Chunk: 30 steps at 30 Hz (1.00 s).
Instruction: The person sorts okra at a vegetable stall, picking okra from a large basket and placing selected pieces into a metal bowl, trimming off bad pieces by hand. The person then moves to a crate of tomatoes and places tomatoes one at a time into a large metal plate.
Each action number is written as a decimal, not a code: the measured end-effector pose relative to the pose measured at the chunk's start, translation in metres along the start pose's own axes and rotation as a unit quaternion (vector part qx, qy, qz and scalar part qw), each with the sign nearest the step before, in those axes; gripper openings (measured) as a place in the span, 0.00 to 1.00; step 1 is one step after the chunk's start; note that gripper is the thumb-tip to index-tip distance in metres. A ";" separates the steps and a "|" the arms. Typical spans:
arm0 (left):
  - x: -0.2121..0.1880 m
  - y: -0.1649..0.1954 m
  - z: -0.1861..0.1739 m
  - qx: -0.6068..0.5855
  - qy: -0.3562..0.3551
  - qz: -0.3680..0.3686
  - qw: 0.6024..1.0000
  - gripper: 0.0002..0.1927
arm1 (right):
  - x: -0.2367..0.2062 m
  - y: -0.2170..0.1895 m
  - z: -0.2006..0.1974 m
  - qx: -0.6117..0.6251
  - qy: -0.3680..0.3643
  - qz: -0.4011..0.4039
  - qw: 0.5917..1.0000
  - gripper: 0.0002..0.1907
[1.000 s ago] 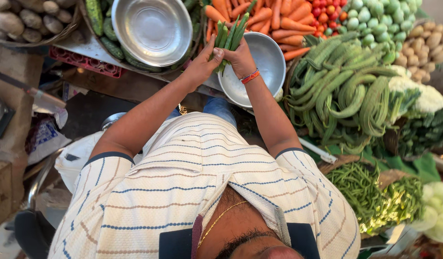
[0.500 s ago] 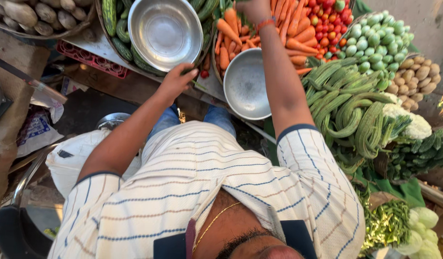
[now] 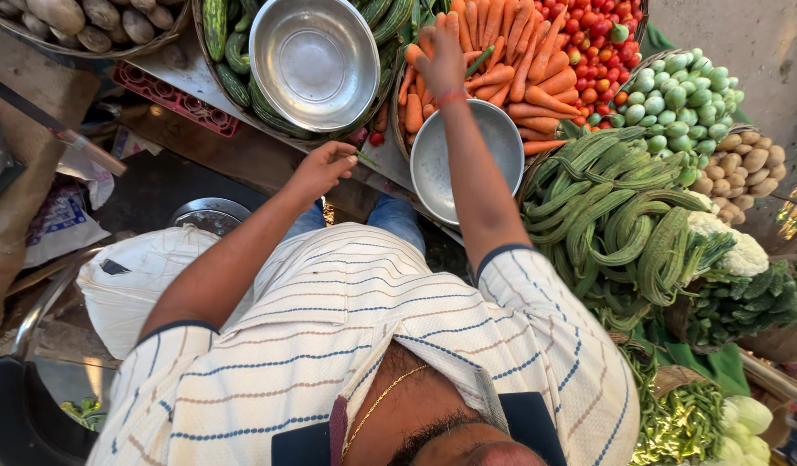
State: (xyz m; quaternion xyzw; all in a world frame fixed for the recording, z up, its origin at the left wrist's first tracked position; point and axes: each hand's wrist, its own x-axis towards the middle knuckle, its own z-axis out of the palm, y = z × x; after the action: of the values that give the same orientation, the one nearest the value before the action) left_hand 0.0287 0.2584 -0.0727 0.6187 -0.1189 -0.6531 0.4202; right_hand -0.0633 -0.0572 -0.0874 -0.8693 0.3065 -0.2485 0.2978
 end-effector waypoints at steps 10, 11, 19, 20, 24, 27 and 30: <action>0.023 0.008 0.029 0.028 -0.058 0.050 0.997 0.19 | -0.089 0.056 -0.057 -0.199 -0.058 0.179 0.962 0.20; 0.023 0.009 0.033 0.026 -0.061 0.045 0.997 0.18 | -0.086 0.062 -0.063 -0.192 -0.072 0.207 0.957 0.20; 0.025 0.000 0.052 0.028 -0.049 0.015 0.998 0.18 | -0.032 0.097 -0.062 -0.299 -0.159 0.292 0.895 0.18; 0.027 -0.002 0.052 0.035 -0.044 0.009 0.998 0.17 | -0.027 0.101 -0.058 -0.309 -0.160 0.299 0.889 0.18; 0.030 -0.009 0.053 0.044 -0.036 0.015 0.998 0.17 | -0.023 0.113 -0.054 -0.293 -0.112 0.346 0.884 0.19; 0.032 -0.010 0.054 0.043 -0.046 0.005 0.998 0.17 | -0.027 0.118 -0.062 -0.190 -0.094 0.367 0.906 0.13; 0.035 -0.008 0.057 0.032 -0.049 0.026 0.998 0.17 | -0.027 0.114 -0.073 -0.195 -0.039 0.283 0.938 0.08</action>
State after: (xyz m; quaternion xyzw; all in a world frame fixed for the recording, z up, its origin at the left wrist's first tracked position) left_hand -0.0222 0.2178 -0.0910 0.5956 -0.1764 -0.6677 0.4103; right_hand -0.1706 -0.1382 -0.1193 -0.7963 0.5707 -0.0556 0.1924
